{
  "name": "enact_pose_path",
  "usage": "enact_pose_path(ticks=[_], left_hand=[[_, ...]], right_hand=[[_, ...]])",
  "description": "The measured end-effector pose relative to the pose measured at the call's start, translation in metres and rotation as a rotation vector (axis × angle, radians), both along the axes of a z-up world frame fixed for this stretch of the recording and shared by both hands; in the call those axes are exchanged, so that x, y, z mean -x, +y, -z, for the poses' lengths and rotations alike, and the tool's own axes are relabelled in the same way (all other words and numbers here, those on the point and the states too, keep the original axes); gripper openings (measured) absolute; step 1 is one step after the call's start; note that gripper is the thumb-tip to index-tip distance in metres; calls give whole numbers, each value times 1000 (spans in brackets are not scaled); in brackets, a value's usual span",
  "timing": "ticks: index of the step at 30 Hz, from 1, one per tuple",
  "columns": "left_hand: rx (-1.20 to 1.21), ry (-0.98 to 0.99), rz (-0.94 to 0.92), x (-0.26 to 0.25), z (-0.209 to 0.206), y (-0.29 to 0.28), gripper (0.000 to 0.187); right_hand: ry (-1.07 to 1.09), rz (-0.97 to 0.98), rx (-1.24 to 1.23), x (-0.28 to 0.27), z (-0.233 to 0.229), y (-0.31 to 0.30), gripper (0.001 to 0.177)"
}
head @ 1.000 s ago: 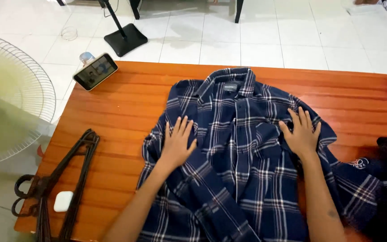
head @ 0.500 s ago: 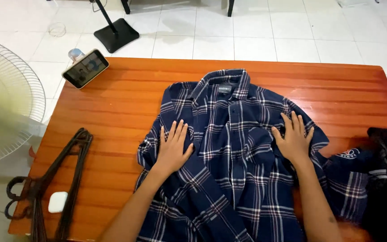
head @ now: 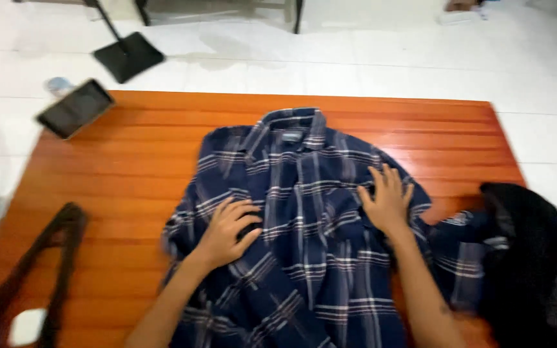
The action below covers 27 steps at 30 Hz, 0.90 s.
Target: Smoothing a plaid shirt on a table, placing it on a hanger, and buttoning the top buttons.
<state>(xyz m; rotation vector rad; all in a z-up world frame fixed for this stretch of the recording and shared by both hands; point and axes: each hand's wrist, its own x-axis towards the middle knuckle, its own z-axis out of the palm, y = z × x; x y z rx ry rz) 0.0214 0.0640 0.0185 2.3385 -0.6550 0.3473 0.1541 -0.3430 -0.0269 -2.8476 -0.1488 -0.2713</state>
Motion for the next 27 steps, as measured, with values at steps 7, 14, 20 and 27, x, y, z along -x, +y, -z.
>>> enact_pose_path(ticks=[7,14,20,27], left_hand=[[14,110,104,-5,4,-5,28],[17,186,114,-8,4,-4,24],[39,225,126,-9,7,-3,16],[560,474,245,-6,23,35,15]], right_hand=[[1,-11,-23,2,-2,-2,68],[98,15,-36,2,-14,4,68],[73,12,-39,3,-12,2,69],[71,16,-43,3,-12,3,69]])
